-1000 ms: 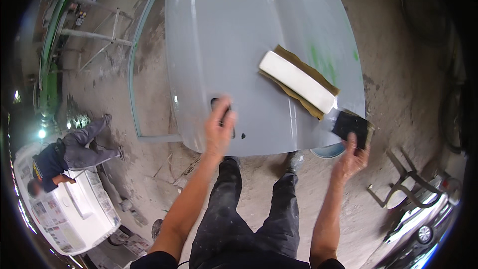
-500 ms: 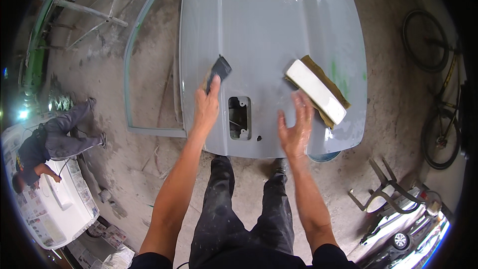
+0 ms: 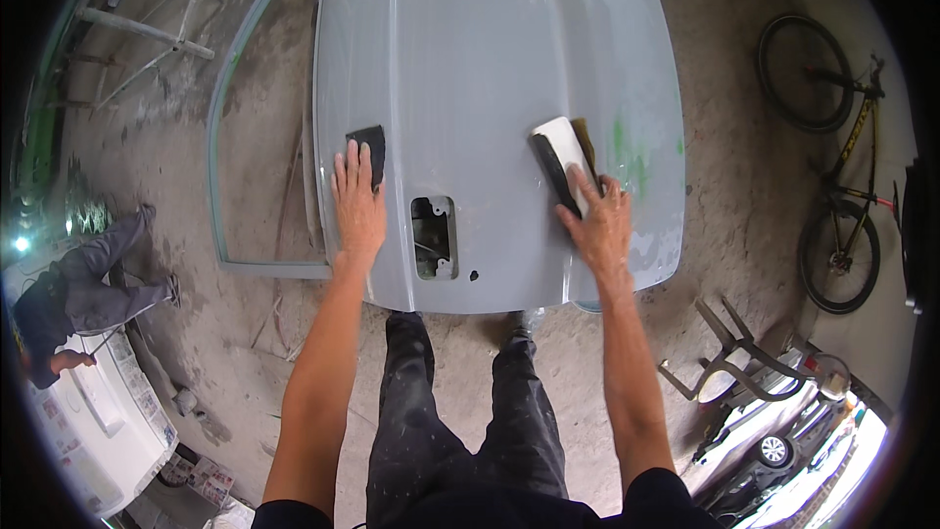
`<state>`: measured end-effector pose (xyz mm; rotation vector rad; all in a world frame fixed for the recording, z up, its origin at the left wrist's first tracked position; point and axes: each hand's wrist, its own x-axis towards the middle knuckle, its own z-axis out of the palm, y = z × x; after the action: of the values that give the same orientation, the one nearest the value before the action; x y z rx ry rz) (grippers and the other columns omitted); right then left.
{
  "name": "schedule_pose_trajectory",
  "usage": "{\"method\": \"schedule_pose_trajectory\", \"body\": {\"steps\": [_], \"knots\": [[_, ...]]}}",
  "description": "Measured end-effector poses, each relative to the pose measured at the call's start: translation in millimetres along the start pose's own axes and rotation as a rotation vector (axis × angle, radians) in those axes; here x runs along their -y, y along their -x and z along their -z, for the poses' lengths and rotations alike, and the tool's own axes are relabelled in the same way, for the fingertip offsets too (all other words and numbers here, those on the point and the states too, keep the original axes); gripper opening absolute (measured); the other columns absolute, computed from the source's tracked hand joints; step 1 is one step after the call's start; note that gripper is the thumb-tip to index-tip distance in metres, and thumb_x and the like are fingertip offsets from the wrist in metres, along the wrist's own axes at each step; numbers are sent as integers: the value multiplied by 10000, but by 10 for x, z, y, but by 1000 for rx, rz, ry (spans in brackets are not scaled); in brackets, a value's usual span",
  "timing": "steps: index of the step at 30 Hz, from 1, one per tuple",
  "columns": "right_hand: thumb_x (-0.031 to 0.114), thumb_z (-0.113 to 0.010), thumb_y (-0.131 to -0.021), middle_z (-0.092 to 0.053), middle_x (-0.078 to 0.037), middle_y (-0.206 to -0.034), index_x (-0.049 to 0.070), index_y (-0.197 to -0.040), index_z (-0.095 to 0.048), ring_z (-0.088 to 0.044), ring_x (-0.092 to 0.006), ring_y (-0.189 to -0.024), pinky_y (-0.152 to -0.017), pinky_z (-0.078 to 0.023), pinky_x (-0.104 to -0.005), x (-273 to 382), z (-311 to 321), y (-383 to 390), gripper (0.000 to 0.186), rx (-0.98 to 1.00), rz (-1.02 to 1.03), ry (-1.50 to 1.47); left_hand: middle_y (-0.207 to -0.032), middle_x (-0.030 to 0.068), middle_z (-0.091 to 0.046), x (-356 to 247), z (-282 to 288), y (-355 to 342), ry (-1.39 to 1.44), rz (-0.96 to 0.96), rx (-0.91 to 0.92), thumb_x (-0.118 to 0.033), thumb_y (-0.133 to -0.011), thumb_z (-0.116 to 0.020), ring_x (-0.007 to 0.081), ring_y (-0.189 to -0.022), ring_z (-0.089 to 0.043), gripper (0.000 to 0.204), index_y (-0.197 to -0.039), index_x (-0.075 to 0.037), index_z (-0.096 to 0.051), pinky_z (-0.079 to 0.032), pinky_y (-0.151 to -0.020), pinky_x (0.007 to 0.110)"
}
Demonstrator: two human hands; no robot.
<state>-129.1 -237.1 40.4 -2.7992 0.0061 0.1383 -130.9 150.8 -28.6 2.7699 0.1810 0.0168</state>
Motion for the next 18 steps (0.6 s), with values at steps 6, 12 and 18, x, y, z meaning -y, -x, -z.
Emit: {"method": "schedule_pose_trajectory", "body": {"steps": [6, 12, 18], "knots": [[410, -854, -913, -515, -263, -1424, 274, -1621, -561, -555, -458, -1297, -1023, -563, -556, 774, -390, 420, 779, -2, -154, -267, -1792, 211, -274, -357, 133, 348, 92, -15, -94, -166, -1094, -628, 404, -1666, -243, 655, -1695, -74, -384, -236, -1347, 535], [305, -894, -877, -547, -233, -1440, 184, -1742, -316, -575, -431, -1249, -995, -568, -547, 1544, -474, 278, 1047, -25, -107, -395, -1579, 129, -586, -1032, 286, 315, 1131, 466, 325, -302, -1107, -659, 285, -1451, -543, 655, -1668, -55, -427, -391, -1244, 415], [276, -829, -977, -600, -282, -1514, 39, -1703, -338, -641, -448, -1275, -951, -589, -502, 1768, -333, 360, 909, 130, 13, -830, -1323, 78, -703, -812, 482, 57, 1581, 744, 70, -316, -1090, -680, 192, -1189, -670, 464, -1434, -14, -600, -523, -1075, 371]]}}
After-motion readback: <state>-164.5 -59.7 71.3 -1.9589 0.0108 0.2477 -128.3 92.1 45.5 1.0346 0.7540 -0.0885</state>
